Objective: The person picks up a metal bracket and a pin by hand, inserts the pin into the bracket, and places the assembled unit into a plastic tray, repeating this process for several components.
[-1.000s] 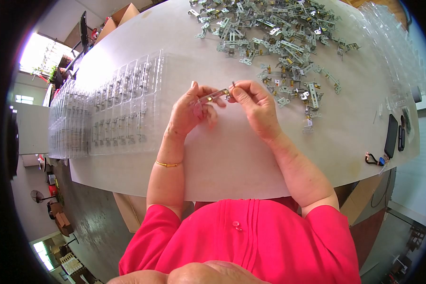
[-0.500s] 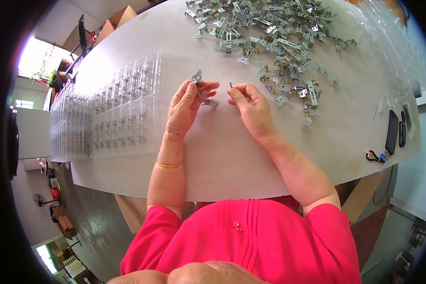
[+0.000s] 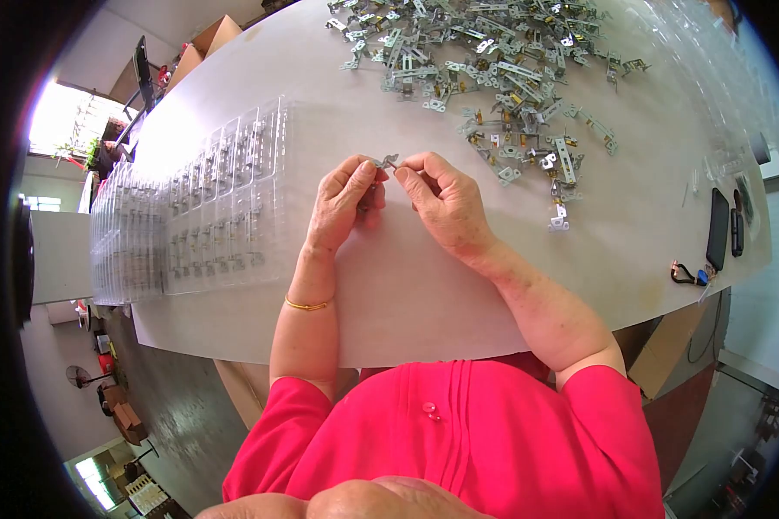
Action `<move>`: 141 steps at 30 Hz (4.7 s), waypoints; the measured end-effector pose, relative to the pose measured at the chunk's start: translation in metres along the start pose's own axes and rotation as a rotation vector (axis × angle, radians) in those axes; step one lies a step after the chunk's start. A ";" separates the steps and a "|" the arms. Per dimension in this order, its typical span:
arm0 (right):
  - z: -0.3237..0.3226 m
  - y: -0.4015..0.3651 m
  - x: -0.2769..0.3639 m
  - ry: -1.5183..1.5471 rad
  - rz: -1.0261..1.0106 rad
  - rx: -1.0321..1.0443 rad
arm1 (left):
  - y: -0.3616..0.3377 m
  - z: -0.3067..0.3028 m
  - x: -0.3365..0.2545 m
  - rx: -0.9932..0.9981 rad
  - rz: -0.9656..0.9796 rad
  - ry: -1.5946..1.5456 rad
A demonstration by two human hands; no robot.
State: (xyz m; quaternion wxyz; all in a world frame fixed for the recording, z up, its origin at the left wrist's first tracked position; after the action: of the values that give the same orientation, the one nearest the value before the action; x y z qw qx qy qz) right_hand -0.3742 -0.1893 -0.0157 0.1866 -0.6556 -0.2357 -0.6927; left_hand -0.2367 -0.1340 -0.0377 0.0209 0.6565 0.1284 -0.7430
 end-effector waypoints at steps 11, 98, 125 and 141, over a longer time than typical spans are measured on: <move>-0.003 -0.001 0.003 -0.026 -0.031 -0.038 | -0.002 -0.004 -0.016 -0.069 0.069 0.313; -0.027 0.013 -0.006 0.034 -0.111 -0.151 | -0.007 0.029 -0.013 0.244 0.005 -0.035; 0.004 -0.005 0.038 -0.597 -0.455 -0.038 | 0.001 0.013 -0.012 0.085 0.195 0.068; -0.025 0.014 0.001 0.129 -0.129 -0.125 | -0.005 0.028 -0.001 0.325 -0.027 -0.220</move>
State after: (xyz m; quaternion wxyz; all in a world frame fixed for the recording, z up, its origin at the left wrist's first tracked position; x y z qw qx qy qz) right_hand -0.3868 -0.2155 -0.0140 0.1151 -0.6036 -0.2210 -0.7573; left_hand -0.2649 -0.1360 -0.0328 -0.0815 0.5641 0.0126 -0.8216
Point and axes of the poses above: each hand's wrist, its own y-axis towards the middle knuckle, its own z-axis out of the palm, x = y × z, the point moved 10 cm from there along y, towards the middle knuckle, and after that the axes turned 1 degree about x, right-handed, at the moved point
